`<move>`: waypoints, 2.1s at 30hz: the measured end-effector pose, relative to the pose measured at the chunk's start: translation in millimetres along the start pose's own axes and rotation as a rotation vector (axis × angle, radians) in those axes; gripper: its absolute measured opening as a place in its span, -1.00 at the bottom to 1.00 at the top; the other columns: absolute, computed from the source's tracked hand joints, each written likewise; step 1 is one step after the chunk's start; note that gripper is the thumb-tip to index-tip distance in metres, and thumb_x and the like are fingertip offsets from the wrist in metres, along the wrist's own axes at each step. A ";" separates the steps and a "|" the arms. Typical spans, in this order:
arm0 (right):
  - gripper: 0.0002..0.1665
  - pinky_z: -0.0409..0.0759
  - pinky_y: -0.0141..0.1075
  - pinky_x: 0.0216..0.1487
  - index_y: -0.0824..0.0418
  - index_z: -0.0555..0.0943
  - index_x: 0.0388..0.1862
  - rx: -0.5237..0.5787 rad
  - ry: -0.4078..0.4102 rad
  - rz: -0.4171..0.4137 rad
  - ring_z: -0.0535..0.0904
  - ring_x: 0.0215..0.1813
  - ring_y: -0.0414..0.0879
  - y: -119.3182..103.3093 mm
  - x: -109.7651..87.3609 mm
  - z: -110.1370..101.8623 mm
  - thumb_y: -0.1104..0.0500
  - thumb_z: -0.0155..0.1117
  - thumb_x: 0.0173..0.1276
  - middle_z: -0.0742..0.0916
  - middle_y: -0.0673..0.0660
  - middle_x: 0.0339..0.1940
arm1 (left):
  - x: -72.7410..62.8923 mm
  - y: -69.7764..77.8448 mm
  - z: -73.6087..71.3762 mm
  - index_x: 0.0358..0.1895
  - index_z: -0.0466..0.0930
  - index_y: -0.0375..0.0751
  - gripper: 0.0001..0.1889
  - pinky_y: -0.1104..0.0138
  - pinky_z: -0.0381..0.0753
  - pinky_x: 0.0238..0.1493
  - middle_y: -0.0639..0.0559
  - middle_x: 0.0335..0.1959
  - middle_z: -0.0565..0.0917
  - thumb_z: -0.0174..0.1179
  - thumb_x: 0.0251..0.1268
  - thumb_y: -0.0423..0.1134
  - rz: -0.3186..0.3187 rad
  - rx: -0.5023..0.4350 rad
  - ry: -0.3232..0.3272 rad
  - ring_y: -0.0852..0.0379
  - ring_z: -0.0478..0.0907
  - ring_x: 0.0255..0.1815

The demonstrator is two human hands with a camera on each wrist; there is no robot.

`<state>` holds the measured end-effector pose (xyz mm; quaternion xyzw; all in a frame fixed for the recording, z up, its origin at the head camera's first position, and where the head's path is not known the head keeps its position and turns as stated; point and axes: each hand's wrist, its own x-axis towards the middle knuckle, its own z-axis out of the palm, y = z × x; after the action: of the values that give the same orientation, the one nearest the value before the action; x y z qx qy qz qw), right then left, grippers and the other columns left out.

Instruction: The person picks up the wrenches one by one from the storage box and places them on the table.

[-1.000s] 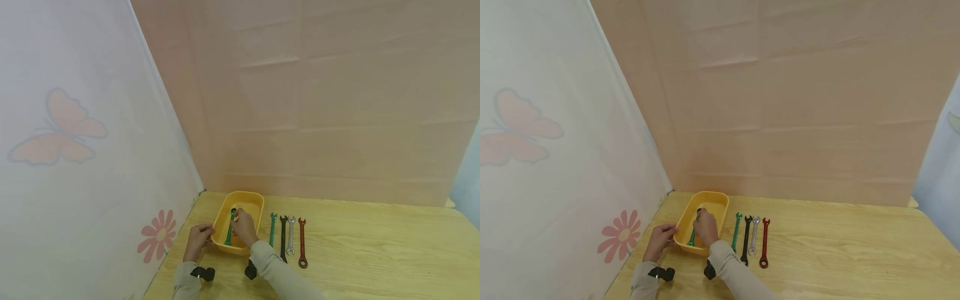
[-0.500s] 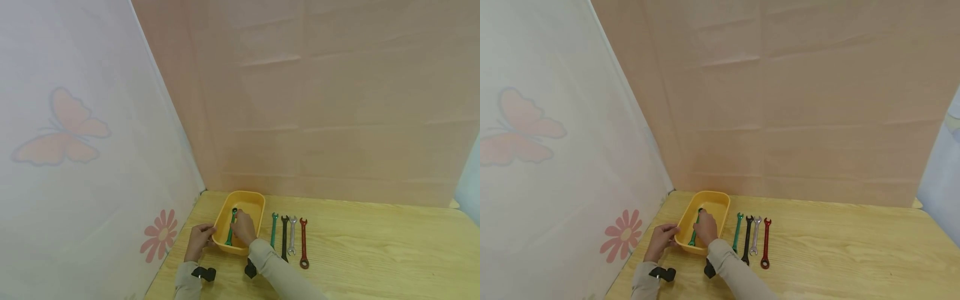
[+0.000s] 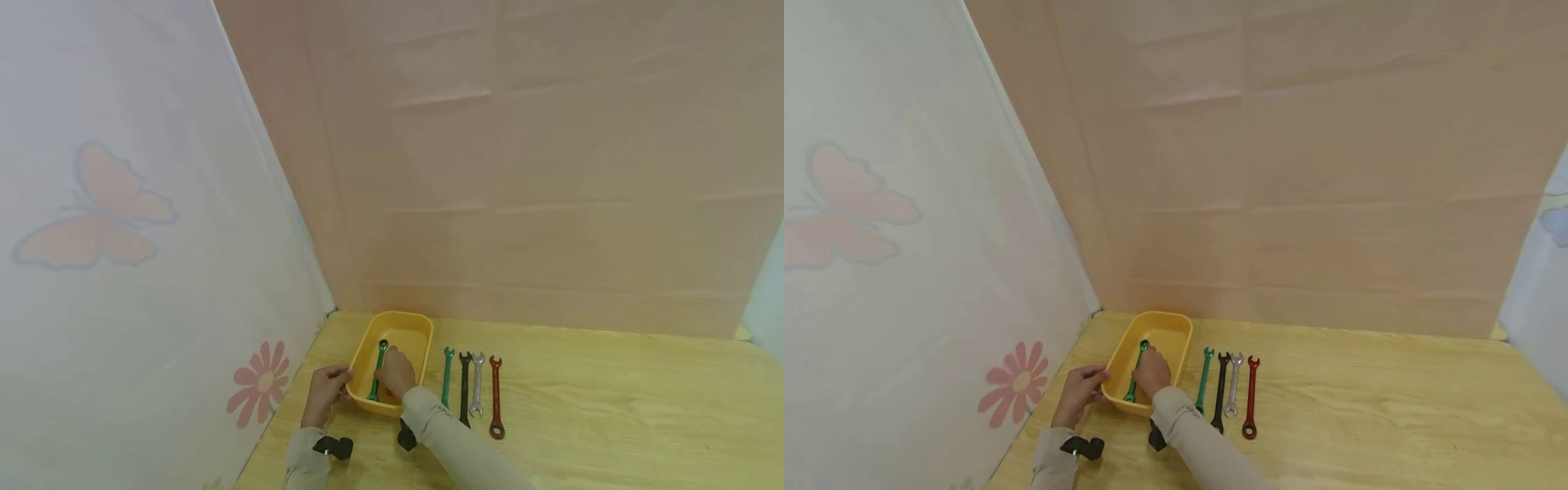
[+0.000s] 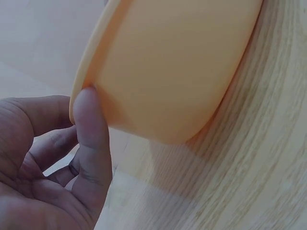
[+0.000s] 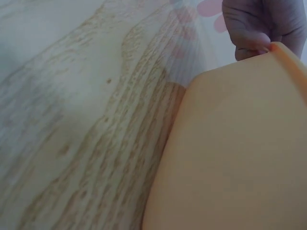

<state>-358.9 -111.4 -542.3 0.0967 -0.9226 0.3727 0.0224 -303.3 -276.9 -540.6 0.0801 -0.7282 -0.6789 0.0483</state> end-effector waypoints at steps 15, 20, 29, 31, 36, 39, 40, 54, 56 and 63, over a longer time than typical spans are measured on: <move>-0.32 0.54 -0.15 -0.55 0.54 0.41 0.09 -0.072 -0.013 0.036 0.58 -0.53 0.03 -3.0 -5.3 2.9 0.25 0.54 0.12 0.62 0.24 -0.51 | -24.2 32.0 2.9 0.05 0.54 -0.71 -0.68 0.36 0.67 -0.54 -0.31 -0.37 0.66 0.20 0.37 -0.46 0.002 0.013 -0.047 0.19 0.55 -0.57; -0.30 0.55 -0.09 -0.53 0.52 0.38 0.16 -0.070 -0.029 0.064 0.56 -0.53 0.03 -2.5 -4.8 5.1 0.26 0.51 0.14 0.60 0.23 -0.52 | -23.6 30.7 1.7 0.06 0.53 -0.71 -0.68 0.37 0.66 -0.54 -0.29 -0.38 0.65 0.19 0.38 -0.46 -0.002 0.005 -0.055 0.20 0.54 -0.59; -0.28 0.55 -0.06 -0.49 0.43 0.36 0.22 -0.084 -0.051 0.013 0.57 -0.46 0.07 -2.2 -7.6 0.6 0.14 0.45 0.20 0.64 0.31 -0.32 | -4.5 4.4 2.1 0.05 0.56 -0.66 -0.68 0.38 0.65 -0.58 -0.27 -0.37 0.67 0.22 0.38 -0.42 -0.012 0.003 -0.027 0.22 0.54 -0.60; -0.25 0.57 -0.03 -0.47 0.42 0.35 0.23 -0.095 -0.051 0.000 0.59 -0.44 0.10 -1.7 -7.4 1.6 0.13 0.47 0.18 0.63 0.32 -0.31 | -2.4 2.2 2.7 0.04 0.58 -0.64 -0.69 0.39 0.64 -0.59 -0.24 -0.39 0.66 0.24 0.37 -0.41 -0.010 0.007 -0.013 0.22 0.53 -0.61; -0.17 0.62 0.02 -0.36 0.46 0.32 0.24 -0.136 -0.049 0.037 0.63 -0.34 0.17 -1.3 -6.1 6.2 0.13 0.53 0.12 0.62 0.36 -0.23 | -2.8 3.8 3.7 0.03 0.60 -0.62 -0.70 0.37 0.65 -0.57 -0.23 -0.41 0.66 0.25 0.36 -0.41 -0.013 0.012 -0.007 0.22 0.53 -0.62; -0.24 0.62 0.02 -0.34 0.43 0.35 0.17 -0.147 -0.045 0.079 0.63 -0.33 0.16 -3.8 -4.7 7.9 0.15 0.54 0.12 0.61 0.34 -0.23 | -4.1 9.3 2.1 0.03 0.58 -0.66 -0.70 0.34 0.66 -0.55 -0.28 -0.40 0.67 0.24 0.36 -0.44 -0.014 0.018 -0.022 0.22 0.54 -0.61; -0.25 0.62 0.01 -0.34 0.42 0.36 0.15 -0.153 -0.040 0.090 0.62 -0.34 0.15 -5.0 -4.4 7.6 0.16 0.54 0.12 0.60 0.33 -0.24 | -4.6 11.4 1.7 0.03 0.57 -0.68 -0.70 0.33 0.67 -0.55 -0.29 -0.39 0.67 0.23 0.36 -0.45 -0.015 0.019 -0.028 0.21 0.54 -0.61; -0.67 0.60 -0.04 -0.49 0.38 0.47 -0.23 -0.198 0.042 0.089 0.60 -0.46 0.09 -2.6 -2.2 4.7 0.27 0.44 0.19 0.56 0.25 -0.45 | 1.1 2.3 2.2 0.01 0.60 -0.64 -0.70 0.34 0.67 -0.55 -0.25 -0.40 0.67 0.26 0.36 -0.40 0.013 0.016 -0.002 0.21 0.55 -0.61; -0.69 0.60 -0.05 -0.50 0.38 0.47 -0.25 -0.186 0.023 0.095 0.59 -0.47 0.08 -1.1 -1.6 4.7 0.27 0.43 0.20 0.56 0.25 -0.46 | 1.1 1.0 2.3 0.00 0.60 -0.65 -0.70 0.36 0.66 -0.57 -0.24 -0.43 0.66 0.25 0.35 -0.41 0.011 0.012 -0.003 0.21 0.53 -0.62; -0.75 0.52 -0.11 -0.53 0.36 0.45 -0.30 -0.129 -0.038 0.115 0.50 -0.51 0.02 1.5 2.3 1.7 0.30 0.37 0.23 0.54 0.21 -0.50 | 1.7 0.9 3.6 -0.02 0.60 -0.66 -0.72 0.40 0.63 -0.59 -0.25 -0.45 0.65 0.24 0.35 -0.44 0.023 0.015 0.003 0.22 0.52 -0.62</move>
<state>-361.4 -111.9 -544.3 0.0490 -0.9489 0.3114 -0.0106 -305.6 -273.6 -540.0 0.0729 -0.7340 -0.6729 0.0568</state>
